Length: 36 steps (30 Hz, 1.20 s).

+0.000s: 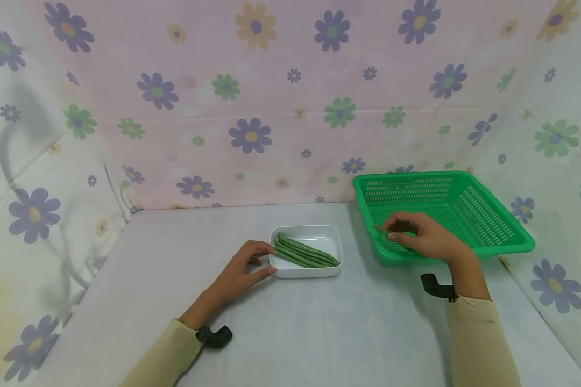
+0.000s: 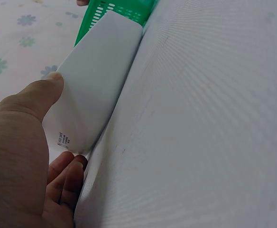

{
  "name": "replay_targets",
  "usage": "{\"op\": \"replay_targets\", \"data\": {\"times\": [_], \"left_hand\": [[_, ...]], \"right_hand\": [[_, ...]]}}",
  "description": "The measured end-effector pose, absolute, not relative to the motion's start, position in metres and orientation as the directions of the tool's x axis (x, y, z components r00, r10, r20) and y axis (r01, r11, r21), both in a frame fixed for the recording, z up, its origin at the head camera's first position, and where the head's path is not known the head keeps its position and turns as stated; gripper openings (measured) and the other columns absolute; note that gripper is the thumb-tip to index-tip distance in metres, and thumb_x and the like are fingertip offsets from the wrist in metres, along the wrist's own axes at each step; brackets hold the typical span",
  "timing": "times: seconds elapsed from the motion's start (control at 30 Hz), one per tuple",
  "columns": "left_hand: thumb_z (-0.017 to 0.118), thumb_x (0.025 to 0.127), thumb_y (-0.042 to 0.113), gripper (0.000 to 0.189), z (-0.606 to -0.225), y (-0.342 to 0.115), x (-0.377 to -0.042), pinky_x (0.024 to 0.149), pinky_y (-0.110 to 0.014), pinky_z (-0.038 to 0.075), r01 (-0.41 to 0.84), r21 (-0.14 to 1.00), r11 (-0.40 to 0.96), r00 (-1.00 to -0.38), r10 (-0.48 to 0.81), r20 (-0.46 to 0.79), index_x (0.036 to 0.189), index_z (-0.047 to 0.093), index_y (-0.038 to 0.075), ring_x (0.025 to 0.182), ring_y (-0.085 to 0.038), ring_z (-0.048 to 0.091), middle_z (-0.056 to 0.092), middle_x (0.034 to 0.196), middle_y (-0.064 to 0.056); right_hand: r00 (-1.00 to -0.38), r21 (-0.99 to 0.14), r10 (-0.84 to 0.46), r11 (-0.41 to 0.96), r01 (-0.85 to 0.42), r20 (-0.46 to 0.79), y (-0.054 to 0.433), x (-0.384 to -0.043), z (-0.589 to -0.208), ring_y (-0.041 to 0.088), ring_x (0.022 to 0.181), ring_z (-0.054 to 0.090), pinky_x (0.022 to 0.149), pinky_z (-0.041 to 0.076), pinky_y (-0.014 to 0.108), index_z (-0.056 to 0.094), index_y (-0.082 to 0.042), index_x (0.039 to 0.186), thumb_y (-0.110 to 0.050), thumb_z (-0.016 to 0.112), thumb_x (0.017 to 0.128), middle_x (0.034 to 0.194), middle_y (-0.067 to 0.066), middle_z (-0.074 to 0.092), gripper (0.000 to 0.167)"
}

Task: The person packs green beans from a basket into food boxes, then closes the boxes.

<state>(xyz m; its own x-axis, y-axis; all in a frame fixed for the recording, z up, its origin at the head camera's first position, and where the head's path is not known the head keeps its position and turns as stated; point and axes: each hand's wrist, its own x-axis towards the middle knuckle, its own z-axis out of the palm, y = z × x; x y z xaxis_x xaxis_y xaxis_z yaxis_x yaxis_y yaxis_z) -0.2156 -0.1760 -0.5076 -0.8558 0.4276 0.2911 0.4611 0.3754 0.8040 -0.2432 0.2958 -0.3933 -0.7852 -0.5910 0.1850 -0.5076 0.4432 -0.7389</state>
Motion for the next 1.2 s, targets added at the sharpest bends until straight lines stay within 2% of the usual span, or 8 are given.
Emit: {"op": "replay_targets", "data": {"times": [0.23,0.43,0.7,0.97,1.2], "left_hand": [[0.079,0.099,0.021,0.037,-0.509,-0.176,-0.216,0.099,-0.046,0.056,0.465,0.803,0.374,-0.854,0.429,0.295,0.133,0.064,0.021,0.132,-0.022,0.061,0.056,0.140,0.001],[0.079,0.099,0.021,0.038,-0.510,-0.176,-0.217,0.098,-0.047,0.056,0.469,0.799,0.376,-0.852,0.429,0.299,0.134,0.064,0.019,0.132,-0.023,0.061,0.056,0.139,0.000],[0.078,0.099,0.020,0.038,-0.509,-0.176,-0.215,0.099,-0.046,0.056,0.470,0.799,0.375,-0.852,0.429,0.300,0.134,0.064,0.020,0.132,-0.024,0.061,0.056,0.140,-0.001],[0.079,0.099,0.021,0.038,-0.507,-0.176,-0.215,0.100,-0.045,0.056,0.462,0.802,0.379,-0.855,0.431,0.289,0.134,0.064,0.021,0.133,-0.023,0.060,0.056,0.140,0.000],[0.078,0.100,0.021,0.038,-0.505,-0.176,-0.215,0.100,-0.044,0.056,0.462,0.803,0.376,-0.853,0.435,0.288,0.135,0.063,0.021,0.133,-0.023,0.060,0.056,0.140,0.000]], "right_hand": [[-0.777,-0.754,-0.579,0.388,-0.530,0.248,0.294,-0.244,-0.393,0.018,0.104,0.067,0.083,0.054,0.027,0.065,0.004,0.117,0.000,0.066,0.104,0.112,0.021,0.067,0.014],[-0.771,-0.755,-0.563,0.357,-0.551,0.297,0.289,-0.242,-0.389,0.017,0.100,0.067,0.084,0.054,0.023,0.064,0.005,0.115,0.004,0.068,0.101,0.109,0.023,0.066,0.014],[-0.762,-0.732,-0.521,0.330,-0.596,0.386,0.280,-0.238,-0.383,0.013,0.102,0.068,0.089,0.055,0.020,0.066,-0.002,0.111,0.011,0.071,0.095,0.107,0.017,0.066,0.021],[-0.713,-0.656,-0.467,0.314,-0.686,0.523,0.263,-0.231,-0.370,0.008,0.098,0.068,0.093,0.054,0.017,0.069,-0.004,0.108,0.018,0.074,0.090,0.101,0.006,0.070,0.029],[-0.648,-0.586,-0.428,0.285,-0.758,0.630,0.241,-0.224,-0.357,0.010,0.092,0.067,0.093,0.055,0.018,0.069,-0.003,0.103,0.023,0.079,0.080,0.098,0.005,0.071,0.036]]}}
